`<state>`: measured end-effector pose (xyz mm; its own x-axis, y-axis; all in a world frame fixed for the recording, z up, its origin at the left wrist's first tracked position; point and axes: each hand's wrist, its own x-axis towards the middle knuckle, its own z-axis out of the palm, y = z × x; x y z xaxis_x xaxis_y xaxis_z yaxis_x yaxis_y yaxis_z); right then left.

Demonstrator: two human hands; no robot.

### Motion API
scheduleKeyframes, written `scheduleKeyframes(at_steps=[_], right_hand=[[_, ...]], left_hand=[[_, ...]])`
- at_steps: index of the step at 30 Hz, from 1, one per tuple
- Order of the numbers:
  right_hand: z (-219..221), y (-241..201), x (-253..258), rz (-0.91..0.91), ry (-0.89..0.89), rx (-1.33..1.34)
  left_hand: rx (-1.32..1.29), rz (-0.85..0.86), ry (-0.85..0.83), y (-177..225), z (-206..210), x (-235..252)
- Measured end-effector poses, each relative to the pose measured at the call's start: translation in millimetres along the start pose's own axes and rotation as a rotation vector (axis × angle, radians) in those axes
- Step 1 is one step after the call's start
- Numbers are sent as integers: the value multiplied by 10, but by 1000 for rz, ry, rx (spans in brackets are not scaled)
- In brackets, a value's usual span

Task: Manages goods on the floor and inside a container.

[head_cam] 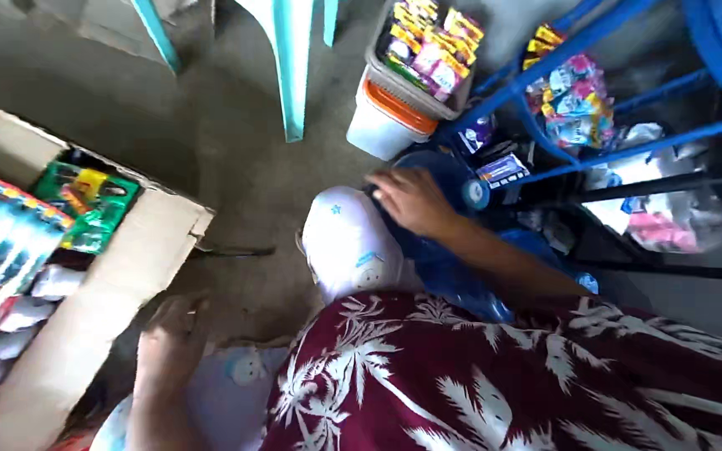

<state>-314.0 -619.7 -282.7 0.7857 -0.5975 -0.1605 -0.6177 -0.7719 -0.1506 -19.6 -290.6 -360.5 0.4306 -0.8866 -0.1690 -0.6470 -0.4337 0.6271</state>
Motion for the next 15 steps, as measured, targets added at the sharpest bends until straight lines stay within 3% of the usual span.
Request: scheduleKeyframes(at_steps=[4,9,15], right_hand=[[-604,667,-363,345,-300,-198],[-353,934,-745,230,-44,15],[-282,834,-1156,387,33,35]], left_hand=[[55,-81,-128,35,32,99],[48,-110,-225,154,89,48],[50,-231,-315,214,58,2]])
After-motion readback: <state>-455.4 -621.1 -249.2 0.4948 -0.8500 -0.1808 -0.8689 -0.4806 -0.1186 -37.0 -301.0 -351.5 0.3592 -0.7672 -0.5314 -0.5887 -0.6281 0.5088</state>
